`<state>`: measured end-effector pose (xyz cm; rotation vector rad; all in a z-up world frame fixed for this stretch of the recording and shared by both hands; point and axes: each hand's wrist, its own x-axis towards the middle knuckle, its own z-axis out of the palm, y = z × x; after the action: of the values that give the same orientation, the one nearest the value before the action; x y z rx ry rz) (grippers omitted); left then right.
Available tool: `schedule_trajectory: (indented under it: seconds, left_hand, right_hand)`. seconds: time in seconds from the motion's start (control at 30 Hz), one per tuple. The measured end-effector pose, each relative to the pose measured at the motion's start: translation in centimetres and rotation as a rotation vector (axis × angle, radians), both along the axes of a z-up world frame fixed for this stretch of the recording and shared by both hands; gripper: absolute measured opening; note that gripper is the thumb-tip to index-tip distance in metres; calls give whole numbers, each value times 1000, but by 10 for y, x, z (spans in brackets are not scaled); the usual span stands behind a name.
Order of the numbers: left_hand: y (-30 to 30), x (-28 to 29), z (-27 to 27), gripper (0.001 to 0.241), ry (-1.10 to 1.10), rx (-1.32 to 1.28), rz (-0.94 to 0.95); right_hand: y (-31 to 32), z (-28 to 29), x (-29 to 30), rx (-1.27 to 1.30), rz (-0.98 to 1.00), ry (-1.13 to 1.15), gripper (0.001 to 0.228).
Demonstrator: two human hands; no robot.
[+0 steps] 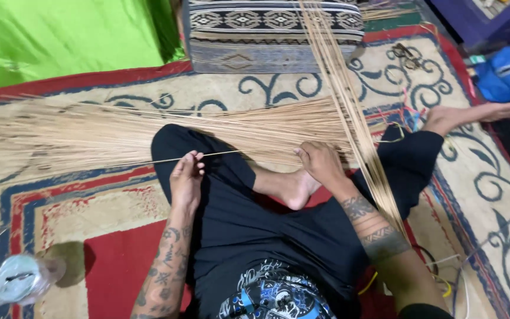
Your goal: Weaving thin wooden sticks together to form a bundle.
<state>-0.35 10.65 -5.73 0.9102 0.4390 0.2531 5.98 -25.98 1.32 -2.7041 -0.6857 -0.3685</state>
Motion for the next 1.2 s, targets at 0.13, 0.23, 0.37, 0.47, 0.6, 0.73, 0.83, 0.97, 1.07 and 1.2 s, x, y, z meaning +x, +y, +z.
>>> schedule_trajectory:
  seconds: [0.13, 0.23, 0.37, 0.47, 0.6, 0.73, 0.83, 0.97, 1.07, 1.2]
  left_hand:
    - [-35, -5, 6, 22, -12, 67, -75]
    - [-60, -7, 8, 21, -23, 66, -128]
    - [-84, -13, 1, 21, -10, 43, -198]
    - [-86, -17, -10, 21, -12, 79, -231]
    - [-78, -21, -2, 29, -24, 27, -227]
    - [-80, -20, -6, 34, -39, 17, -249]
    - [-79, -18, -12, 32, -50, 9, -278]
    - [-79, -17, -15, 33, -41, 15, -291]
    - [-77, -17, -12, 31, -20, 15, -300]
    - [-75, -16, -15, 26, 6, 21, -322]
  right_hand:
    - [-8, -8, 2, -33, -69, -85, 18]
    - [20, -8, -2, -2, 18, -85, 24]
    - [75, -21, -21, 48, 267, -33, 26]
    - [96, -22, -29, 59, 333, -83, 29]
    - [67, -43, 5, 72, 289, -210, 22]
    - [17, -3, 9, 319, -127, -164, 20]
    - [-16, 9, 14, 647, -289, -136, 24]
    - [-65, -10, 14, 441, -464, -44, 37]
    - [-93, -24, 11, 281, -559, 121, 44]
    - [-122, -12, -26, -16, -740, 188, 40]
